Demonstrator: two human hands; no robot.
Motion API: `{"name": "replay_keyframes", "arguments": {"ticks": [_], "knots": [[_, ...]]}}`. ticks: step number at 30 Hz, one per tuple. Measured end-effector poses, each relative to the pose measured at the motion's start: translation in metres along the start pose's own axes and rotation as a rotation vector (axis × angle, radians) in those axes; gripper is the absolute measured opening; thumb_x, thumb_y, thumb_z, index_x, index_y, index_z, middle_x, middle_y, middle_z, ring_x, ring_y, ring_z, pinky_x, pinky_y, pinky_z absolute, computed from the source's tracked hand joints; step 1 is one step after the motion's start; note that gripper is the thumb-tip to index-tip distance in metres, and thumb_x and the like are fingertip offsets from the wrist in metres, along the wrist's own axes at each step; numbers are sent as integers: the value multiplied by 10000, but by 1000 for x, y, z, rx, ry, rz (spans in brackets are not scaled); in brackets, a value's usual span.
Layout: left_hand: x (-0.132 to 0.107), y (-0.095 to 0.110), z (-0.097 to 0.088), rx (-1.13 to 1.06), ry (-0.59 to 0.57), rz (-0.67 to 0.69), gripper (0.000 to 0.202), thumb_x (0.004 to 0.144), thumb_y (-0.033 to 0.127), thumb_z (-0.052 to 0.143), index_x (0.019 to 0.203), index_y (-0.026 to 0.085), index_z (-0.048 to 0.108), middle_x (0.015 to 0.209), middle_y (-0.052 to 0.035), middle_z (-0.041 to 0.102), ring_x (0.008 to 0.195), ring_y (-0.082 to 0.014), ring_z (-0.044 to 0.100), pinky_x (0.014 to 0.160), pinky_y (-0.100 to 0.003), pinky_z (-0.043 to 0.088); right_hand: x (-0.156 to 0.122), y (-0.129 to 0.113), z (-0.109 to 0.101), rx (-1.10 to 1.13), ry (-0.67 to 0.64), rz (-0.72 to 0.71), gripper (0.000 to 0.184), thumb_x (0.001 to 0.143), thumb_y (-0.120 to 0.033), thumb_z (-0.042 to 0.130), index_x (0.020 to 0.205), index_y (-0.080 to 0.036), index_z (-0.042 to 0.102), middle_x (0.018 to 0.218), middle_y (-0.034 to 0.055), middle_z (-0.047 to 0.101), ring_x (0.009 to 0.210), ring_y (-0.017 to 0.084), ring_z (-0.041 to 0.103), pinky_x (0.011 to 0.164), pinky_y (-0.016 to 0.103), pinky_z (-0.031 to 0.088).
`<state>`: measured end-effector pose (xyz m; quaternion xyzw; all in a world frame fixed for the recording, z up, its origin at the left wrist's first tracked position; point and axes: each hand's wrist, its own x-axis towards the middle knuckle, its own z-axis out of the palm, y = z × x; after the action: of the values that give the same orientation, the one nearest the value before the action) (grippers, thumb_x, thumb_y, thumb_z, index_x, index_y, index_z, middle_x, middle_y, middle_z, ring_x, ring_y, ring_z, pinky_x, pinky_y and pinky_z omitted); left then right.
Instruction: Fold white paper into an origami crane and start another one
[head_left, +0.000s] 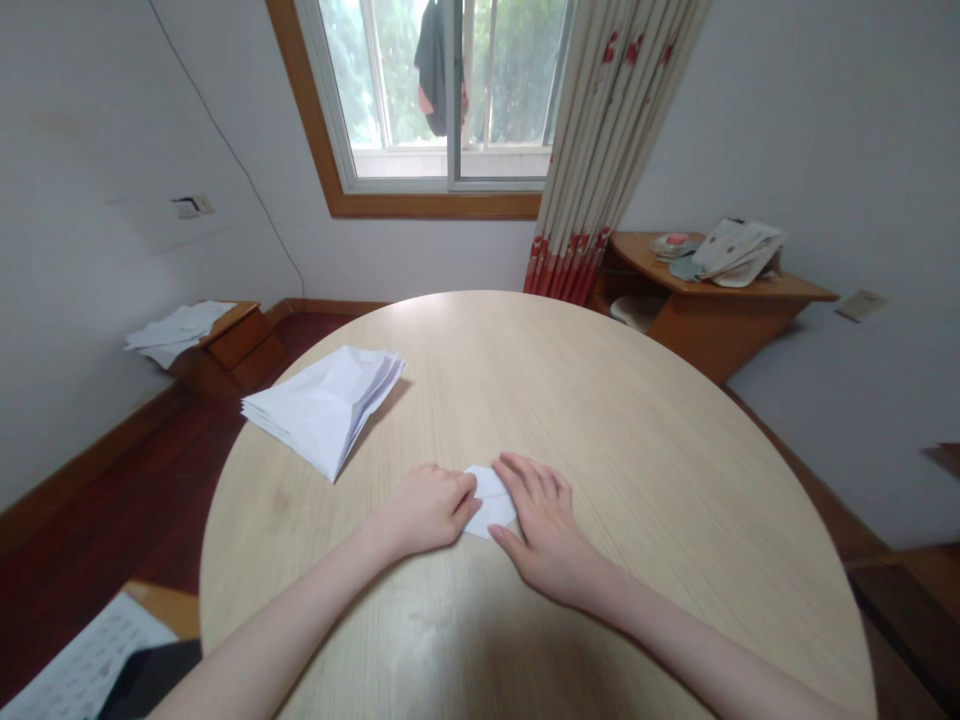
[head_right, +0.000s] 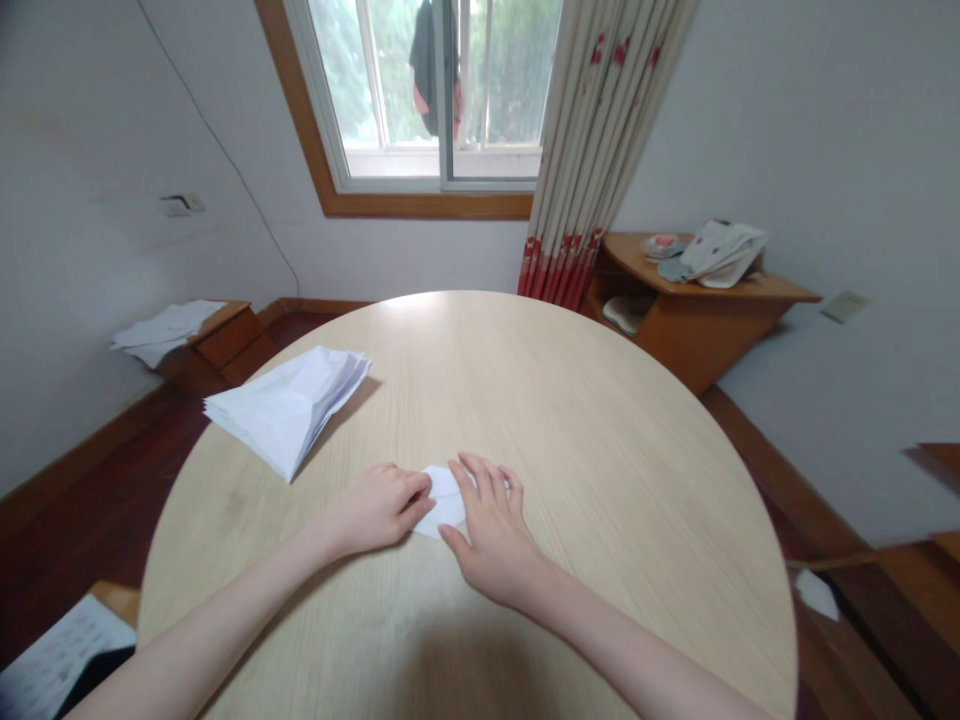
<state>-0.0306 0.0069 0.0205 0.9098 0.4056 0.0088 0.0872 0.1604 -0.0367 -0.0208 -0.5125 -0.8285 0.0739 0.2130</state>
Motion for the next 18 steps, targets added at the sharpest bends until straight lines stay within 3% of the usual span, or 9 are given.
{"name": "replay_keyframes", "arguments": {"ticks": [8,13,18], "knots": [[-2,2,-3,-6,-19,1,222,938,301,466,783,174,563,752,-43,668,714,-219,643,675,-318,422,6,24,-5,29,-8,130,663,803,-356,588,1394,-194,335,1420,190,399,1314,339,338,1041,562,238],[-2,2,-4,-12,-33,-6,228,942,302,456,782,175,558,761,-45,666,722,-217,639,682,-319,416,12,33,-15,24,-43,195,670,778,-302,607,1389,-195,355,1432,171,386,1319,327,330,1044,543,251],[-2,2,-5,-27,-59,-12,240,944,314,445,787,175,562,769,-49,669,727,-218,637,687,-321,410,20,40,-27,-10,-123,348,675,750,-253,609,1386,-190,392,1452,152,372,1330,327,317,1054,516,253]]}}
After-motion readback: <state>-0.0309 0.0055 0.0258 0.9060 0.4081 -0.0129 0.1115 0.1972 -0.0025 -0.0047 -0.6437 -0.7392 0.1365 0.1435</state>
